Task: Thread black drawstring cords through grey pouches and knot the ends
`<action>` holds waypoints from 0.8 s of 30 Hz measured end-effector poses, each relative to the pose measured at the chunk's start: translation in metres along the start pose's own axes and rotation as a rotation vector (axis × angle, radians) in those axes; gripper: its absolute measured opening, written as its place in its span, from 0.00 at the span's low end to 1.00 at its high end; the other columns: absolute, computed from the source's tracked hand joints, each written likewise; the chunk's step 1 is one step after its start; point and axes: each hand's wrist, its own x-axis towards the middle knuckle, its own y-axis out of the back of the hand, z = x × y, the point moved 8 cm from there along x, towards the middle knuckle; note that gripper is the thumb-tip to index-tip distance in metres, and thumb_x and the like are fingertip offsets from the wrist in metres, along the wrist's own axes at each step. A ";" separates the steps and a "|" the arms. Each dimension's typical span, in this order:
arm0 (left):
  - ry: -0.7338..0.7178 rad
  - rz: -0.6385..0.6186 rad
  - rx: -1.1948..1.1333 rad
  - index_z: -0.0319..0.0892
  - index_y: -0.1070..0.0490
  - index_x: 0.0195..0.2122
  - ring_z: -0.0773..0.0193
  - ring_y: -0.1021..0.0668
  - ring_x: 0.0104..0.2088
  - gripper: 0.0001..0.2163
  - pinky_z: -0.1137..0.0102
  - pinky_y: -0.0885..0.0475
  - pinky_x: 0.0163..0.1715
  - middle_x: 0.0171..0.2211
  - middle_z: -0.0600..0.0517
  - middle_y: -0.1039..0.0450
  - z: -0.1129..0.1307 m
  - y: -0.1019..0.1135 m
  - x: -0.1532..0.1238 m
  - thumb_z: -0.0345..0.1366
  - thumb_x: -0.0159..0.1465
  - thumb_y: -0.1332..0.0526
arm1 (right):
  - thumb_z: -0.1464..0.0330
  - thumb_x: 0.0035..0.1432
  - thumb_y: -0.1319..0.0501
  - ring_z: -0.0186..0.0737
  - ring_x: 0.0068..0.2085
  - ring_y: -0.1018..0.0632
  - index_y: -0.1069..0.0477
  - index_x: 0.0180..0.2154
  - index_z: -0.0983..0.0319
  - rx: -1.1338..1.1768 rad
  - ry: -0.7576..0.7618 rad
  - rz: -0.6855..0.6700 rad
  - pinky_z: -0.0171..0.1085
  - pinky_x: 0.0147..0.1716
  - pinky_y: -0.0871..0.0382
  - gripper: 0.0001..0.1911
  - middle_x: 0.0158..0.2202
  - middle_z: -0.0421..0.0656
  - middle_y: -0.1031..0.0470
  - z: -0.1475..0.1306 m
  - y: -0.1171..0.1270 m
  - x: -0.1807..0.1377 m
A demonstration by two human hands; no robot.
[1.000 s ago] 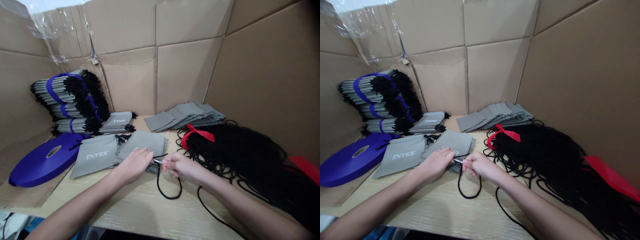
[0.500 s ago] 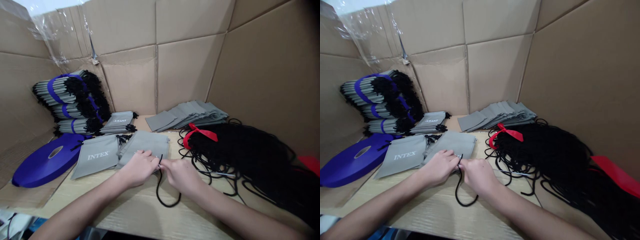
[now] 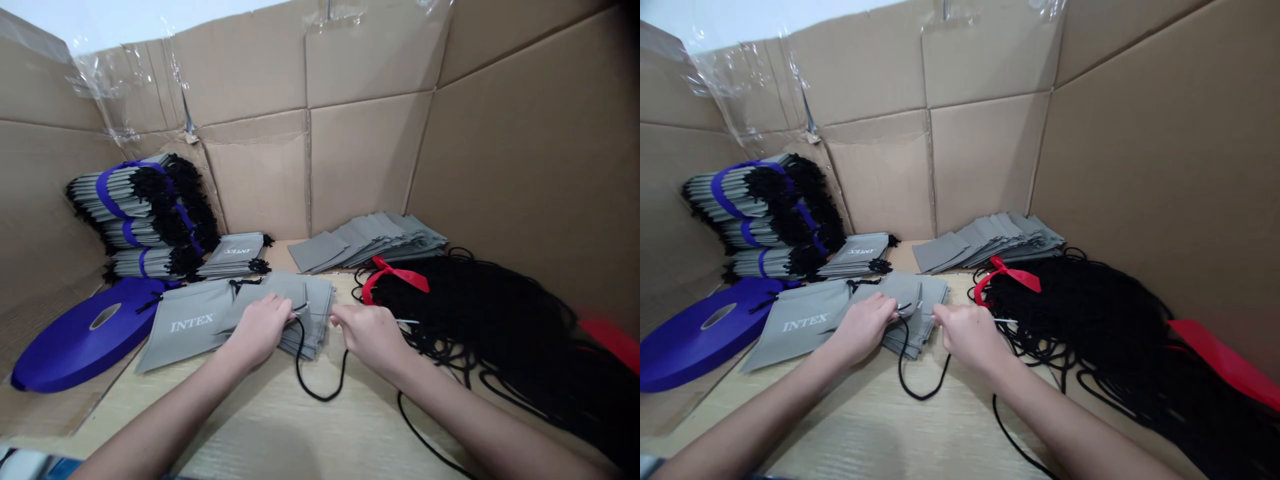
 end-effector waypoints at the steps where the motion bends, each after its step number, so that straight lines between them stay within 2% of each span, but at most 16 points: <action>1: -0.036 -0.001 -0.006 0.41 0.38 0.29 0.60 0.31 0.32 0.12 0.69 0.39 0.27 0.28 0.49 0.31 0.008 -0.002 -0.001 0.36 0.67 0.55 | 0.76 0.53 0.48 0.34 0.26 0.26 0.30 0.28 0.60 0.000 0.016 0.006 0.34 0.22 0.52 0.10 0.25 0.40 0.24 -0.007 -0.002 -0.002; 5: -0.213 -0.018 0.020 0.41 0.37 0.32 0.61 0.29 0.31 0.08 0.70 0.39 0.25 0.30 0.50 0.30 0.039 -0.009 -0.008 0.34 0.66 0.53 | 0.74 0.54 0.47 0.33 0.22 0.29 0.32 0.26 0.61 0.002 0.128 -0.010 0.35 0.22 0.53 0.09 0.22 0.39 0.26 -0.030 -0.006 -0.008; 7: -0.196 -0.016 0.032 0.41 0.37 0.32 0.61 0.28 0.30 0.08 0.71 0.40 0.24 0.30 0.50 0.30 0.035 -0.007 -0.008 0.35 0.66 0.53 | 0.70 0.58 0.48 0.33 0.23 0.30 0.32 0.27 0.62 -0.003 0.139 0.012 0.35 0.23 0.52 0.10 0.22 0.40 0.27 -0.026 0.001 -0.006; 9: -0.115 0.007 0.036 0.41 0.38 0.32 0.61 0.27 0.30 0.10 0.72 0.41 0.23 0.29 0.51 0.29 0.017 -0.002 -0.006 0.36 0.67 0.54 | 0.66 0.60 0.49 0.34 0.25 0.29 0.31 0.30 0.62 -0.015 0.115 0.085 0.34 0.25 0.50 0.12 0.24 0.42 0.27 -0.009 0.014 -0.003; 13: 0.005 0.058 0.023 0.41 0.37 0.30 0.64 0.27 0.30 0.13 0.73 0.43 0.22 0.28 0.51 0.29 -0.015 0.007 -0.003 0.36 0.67 0.56 | 0.69 0.60 0.51 0.35 0.26 0.30 0.29 0.28 0.62 -0.141 0.097 0.276 0.34 0.27 0.48 0.14 0.23 0.42 0.28 0.020 0.034 0.001; 15: 0.003 0.070 0.010 0.41 0.37 0.29 0.64 0.27 0.29 0.13 0.73 0.43 0.22 0.27 0.51 0.29 -0.014 0.007 -0.003 0.36 0.67 0.56 | 0.72 0.59 0.50 0.35 0.25 0.31 0.30 0.26 0.61 -0.168 0.104 0.316 0.34 0.26 0.49 0.14 0.22 0.41 0.29 0.017 0.033 0.000; 21: -0.187 0.089 -0.010 0.41 0.36 0.30 0.64 0.27 0.26 0.13 0.73 0.40 0.23 0.25 0.51 0.30 0.022 0.004 -0.008 0.37 0.67 0.55 | 0.71 0.59 0.48 0.33 0.23 0.30 0.30 0.26 0.61 -0.104 0.220 0.284 0.35 0.25 0.49 0.13 0.20 0.38 0.30 -0.031 0.019 -0.011; 24: -0.188 0.112 -0.035 0.41 0.34 0.33 0.63 0.26 0.27 0.14 0.72 0.37 0.26 0.27 0.51 0.28 0.006 0.016 -0.010 0.40 0.67 0.56 | 0.70 0.61 0.49 0.33 0.25 0.28 0.28 0.28 0.61 -0.054 0.152 0.281 0.33 0.25 0.47 0.13 0.23 0.39 0.27 -0.016 0.020 -0.009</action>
